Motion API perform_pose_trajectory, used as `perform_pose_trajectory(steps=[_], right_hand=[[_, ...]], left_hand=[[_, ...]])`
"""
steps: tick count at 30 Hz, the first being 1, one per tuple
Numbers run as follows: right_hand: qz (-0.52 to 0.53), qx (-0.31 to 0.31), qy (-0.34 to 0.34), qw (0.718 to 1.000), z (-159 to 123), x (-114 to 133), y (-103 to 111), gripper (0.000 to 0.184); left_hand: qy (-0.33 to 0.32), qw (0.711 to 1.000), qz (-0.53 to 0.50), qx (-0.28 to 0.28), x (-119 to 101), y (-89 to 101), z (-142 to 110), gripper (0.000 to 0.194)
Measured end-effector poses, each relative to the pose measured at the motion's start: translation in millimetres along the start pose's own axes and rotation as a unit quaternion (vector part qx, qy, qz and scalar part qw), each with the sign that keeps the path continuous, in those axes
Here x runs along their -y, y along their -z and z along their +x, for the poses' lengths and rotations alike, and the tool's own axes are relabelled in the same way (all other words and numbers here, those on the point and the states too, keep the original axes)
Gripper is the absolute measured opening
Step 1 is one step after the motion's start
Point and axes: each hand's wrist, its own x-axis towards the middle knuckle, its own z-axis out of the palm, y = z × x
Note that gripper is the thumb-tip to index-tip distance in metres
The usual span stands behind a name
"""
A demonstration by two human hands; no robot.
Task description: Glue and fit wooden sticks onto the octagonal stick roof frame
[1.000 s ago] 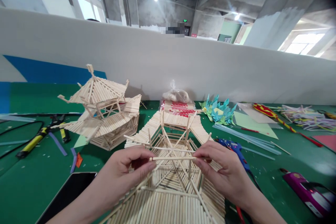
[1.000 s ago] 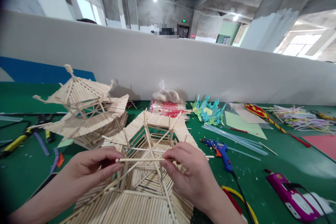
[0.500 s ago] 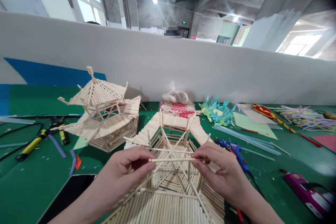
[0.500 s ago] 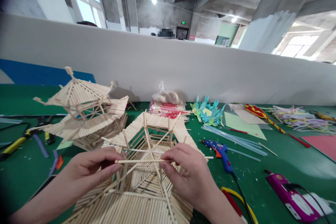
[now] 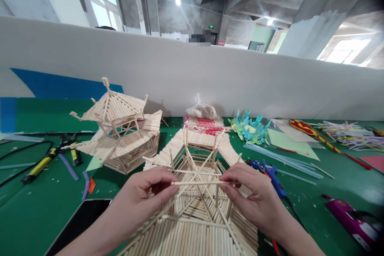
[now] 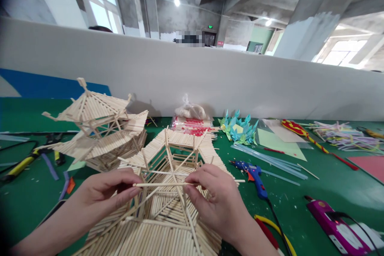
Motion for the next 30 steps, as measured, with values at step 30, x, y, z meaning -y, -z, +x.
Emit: perform_pose_trajectory(steps=[30], right_hand=[[-0.014,-0.002,0.008,1.0,1.0,1.3,0.5,0.008]], left_hand=[[-0.015,1.0,-0.003,-0.011,0.5,-0.2,-0.1,0.013]])
